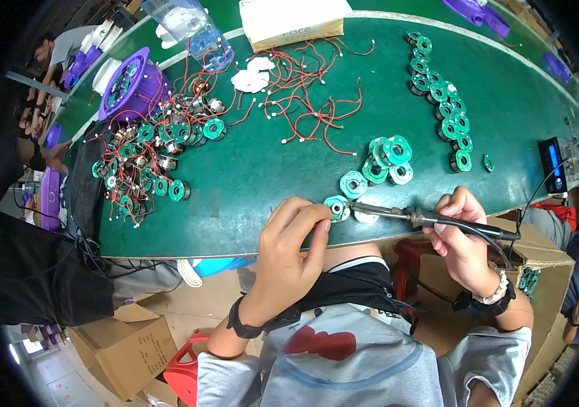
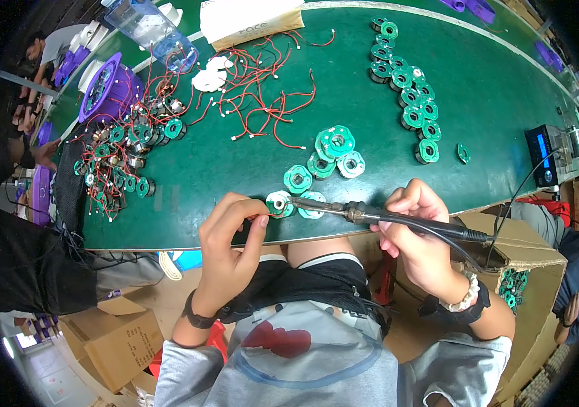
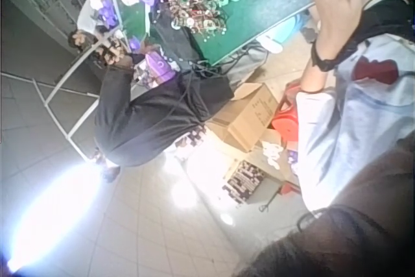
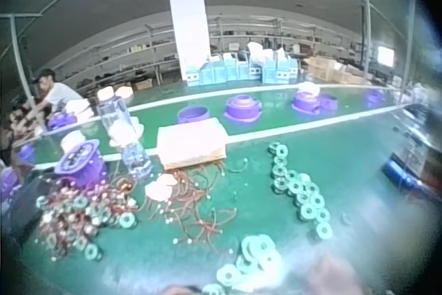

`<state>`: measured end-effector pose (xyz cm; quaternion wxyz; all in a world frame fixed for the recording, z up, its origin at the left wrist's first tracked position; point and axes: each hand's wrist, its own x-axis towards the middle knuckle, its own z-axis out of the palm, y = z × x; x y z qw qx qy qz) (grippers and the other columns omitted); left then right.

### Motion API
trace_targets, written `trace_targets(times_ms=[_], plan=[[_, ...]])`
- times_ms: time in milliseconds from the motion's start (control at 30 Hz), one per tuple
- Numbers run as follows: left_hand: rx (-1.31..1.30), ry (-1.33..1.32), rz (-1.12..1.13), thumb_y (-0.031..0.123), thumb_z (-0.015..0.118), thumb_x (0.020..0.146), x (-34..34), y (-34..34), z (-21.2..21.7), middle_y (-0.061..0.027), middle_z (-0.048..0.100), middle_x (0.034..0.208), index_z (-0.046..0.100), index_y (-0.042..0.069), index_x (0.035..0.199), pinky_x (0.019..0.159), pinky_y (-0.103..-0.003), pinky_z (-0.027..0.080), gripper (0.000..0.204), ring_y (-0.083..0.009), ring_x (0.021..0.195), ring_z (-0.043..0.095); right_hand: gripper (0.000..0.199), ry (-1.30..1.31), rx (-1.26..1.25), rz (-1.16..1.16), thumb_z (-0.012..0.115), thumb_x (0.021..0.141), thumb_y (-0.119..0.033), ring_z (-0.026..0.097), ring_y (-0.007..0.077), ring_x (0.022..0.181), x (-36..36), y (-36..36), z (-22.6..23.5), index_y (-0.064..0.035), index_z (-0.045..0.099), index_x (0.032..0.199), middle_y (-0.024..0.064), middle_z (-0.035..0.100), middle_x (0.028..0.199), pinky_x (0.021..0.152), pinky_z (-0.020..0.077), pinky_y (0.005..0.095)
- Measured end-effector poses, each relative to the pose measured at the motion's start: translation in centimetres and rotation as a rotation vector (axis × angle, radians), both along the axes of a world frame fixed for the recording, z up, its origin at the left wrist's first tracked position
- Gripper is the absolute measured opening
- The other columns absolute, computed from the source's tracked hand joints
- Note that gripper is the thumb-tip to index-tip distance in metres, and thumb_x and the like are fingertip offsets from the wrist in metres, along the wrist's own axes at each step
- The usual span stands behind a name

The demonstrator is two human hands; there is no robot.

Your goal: Soldering wires to circular electronic components on a factory workbench.

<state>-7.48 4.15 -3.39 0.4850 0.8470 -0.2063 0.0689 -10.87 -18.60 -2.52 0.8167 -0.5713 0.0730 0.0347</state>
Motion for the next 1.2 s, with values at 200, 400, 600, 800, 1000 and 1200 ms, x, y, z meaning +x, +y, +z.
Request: trace_targets(times_ms=[200, 400, 600, 800, 1000, 1200], plan=[[-0.003, -0.019, 0.008, -0.002, 0.055, 0.071, 0.1, 0.0, -0.1, -0.0083, 0.051, 0.070, 0.054, -0.001, 0.076, 0.050, -0.025, 0.036, 0.005, -0.0173, 0.058, 0.048, 0.018, 0.006, -0.014, 0.002, 0.051, 0.073, 0.006, 0.046, 0.0066, 0.046, -0.1, 0.0, 0.0, -0.0059, 0.038, 0.078, 0.0076, 0.048, 0.069, 0.038, 0.0364, 0.0159], [0.002, -0.012, 0.004, -0.003, 0.055, 0.070, 0.0, 0.0, 0.1, -0.0099, 0.051, 0.070, 0.054, -0.001, 0.076, 0.053, -0.029, 0.038, 0.006, -0.0218, 0.061, 0.049, 0.018, 0.005, -0.012, -0.034, 0.051, 0.073, 0.006, 0.046, 0.0065, 0.046, 0.0, -0.1, 0.3, -0.0058, 0.038, 0.078, 0.0078, 0.048, 0.069, 0.038, 0.0360, 0.0153], [0.031, -0.060, -0.011, -0.003, 0.054, 0.072, 1.0, 0.1, 0.7, -0.0080, 0.051, 0.069, 0.053, -0.001, 0.077, 0.050, -0.025, 0.036, 0.005, -0.0171, 0.057, 0.047, 0.015, -0.075, -0.036, -0.149, 0.051, 0.074, 0.001, 0.045, 0.0048, 0.045, 0.4, -1.3, 1.3, -0.0070, 0.039, 0.079, 0.0063, 0.048, 0.070, 0.037, 0.0347, 0.0136], [0.039, 0.002, -0.034, -0.003, 0.053, 0.074, 0.8, -0.3, 0.8, -0.0082, 0.050, 0.068, 0.052, -0.001, 0.076, 0.050, -0.025, 0.036, 0.004, -0.0158, 0.056, 0.046, 0.017, -0.005, -0.004, -0.042, 0.052, 0.073, 0.004, 0.044, 0.0053, 0.044, -0.5, -0.8, 1.1, -0.0063, 0.039, 0.078, 0.0068, 0.048, 0.069, 0.036, 0.0341, 0.0148], [-0.003, 0.022, 0.006, -0.005, 0.053, 0.073, 0.3, -0.5, 0.4, -0.0097, 0.050, 0.070, 0.050, -0.003, 0.077, 0.054, -0.025, 0.041, 0.005, -0.0170, 0.059, 0.049, 0.018, -0.001, 0.011, -0.007, 0.051, 0.073, 0.006, 0.044, 0.0058, 0.044, -0.5, -0.5, 0.5, -0.0056, 0.038, 0.077, 0.0069, 0.049, 0.068, 0.037, 0.0350, 0.0162], [-0.019, 0.007, 0.017, -0.005, 0.053, 0.072, 0.2, -0.6, 0.4, -0.0106, 0.050, 0.071, 0.050, -0.003, 0.077, 0.054, -0.027, 0.043, 0.006, -0.0201, 0.059, 0.051, 0.019, 0.017, 0.002, 0.002, 0.052, 0.073, 0.006, 0.044, 0.0055, 0.044, -0.5, -0.4, 0.6, -0.0057, 0.037, 0.076, 0.0068, 0.049, 0.068, 0.037, 0.0349, 0.0158]])
